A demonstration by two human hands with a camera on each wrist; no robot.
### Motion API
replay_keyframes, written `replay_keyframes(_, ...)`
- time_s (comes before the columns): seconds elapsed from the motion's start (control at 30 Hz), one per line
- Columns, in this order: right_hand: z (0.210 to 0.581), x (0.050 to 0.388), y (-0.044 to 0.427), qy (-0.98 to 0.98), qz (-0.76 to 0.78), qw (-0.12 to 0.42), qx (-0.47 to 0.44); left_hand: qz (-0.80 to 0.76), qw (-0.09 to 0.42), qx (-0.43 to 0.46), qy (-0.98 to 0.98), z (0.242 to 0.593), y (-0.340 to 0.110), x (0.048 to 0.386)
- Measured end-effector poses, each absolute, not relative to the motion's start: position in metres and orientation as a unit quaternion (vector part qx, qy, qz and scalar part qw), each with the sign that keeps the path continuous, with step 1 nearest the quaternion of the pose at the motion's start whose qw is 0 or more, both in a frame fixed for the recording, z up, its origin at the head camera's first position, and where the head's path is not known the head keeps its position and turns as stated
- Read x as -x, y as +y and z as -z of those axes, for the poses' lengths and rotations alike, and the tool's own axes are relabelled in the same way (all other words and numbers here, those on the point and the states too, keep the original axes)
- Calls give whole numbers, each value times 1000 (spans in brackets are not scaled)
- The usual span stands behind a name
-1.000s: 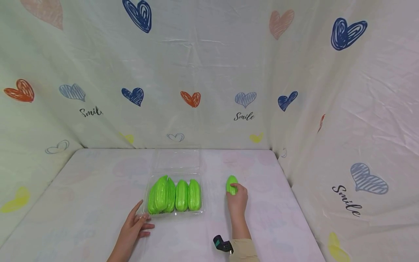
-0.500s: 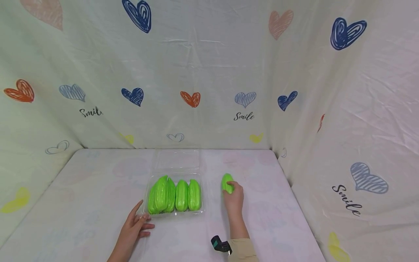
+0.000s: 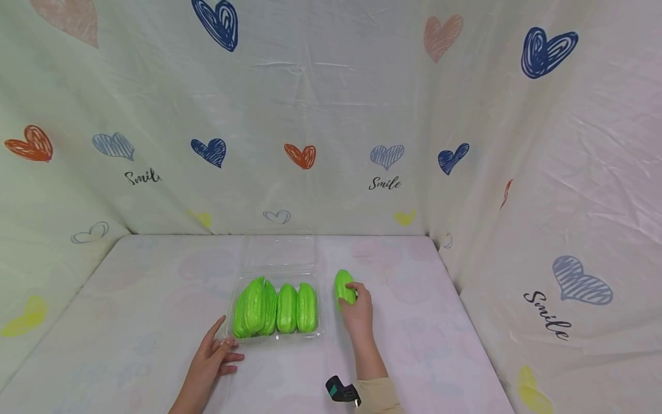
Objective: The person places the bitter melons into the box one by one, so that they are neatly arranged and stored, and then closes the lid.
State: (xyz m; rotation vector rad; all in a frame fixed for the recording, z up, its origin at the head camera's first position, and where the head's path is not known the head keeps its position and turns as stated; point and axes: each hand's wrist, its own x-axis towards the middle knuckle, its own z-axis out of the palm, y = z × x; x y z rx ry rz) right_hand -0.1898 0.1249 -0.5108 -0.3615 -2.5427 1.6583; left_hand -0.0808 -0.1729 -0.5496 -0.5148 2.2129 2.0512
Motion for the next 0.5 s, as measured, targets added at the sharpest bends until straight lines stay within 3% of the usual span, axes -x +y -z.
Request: replay_keyframes(0.5, 484, 174, 102, -819, -567, 30, 82, -668, 42, 169, 723, 549, -173, 80)
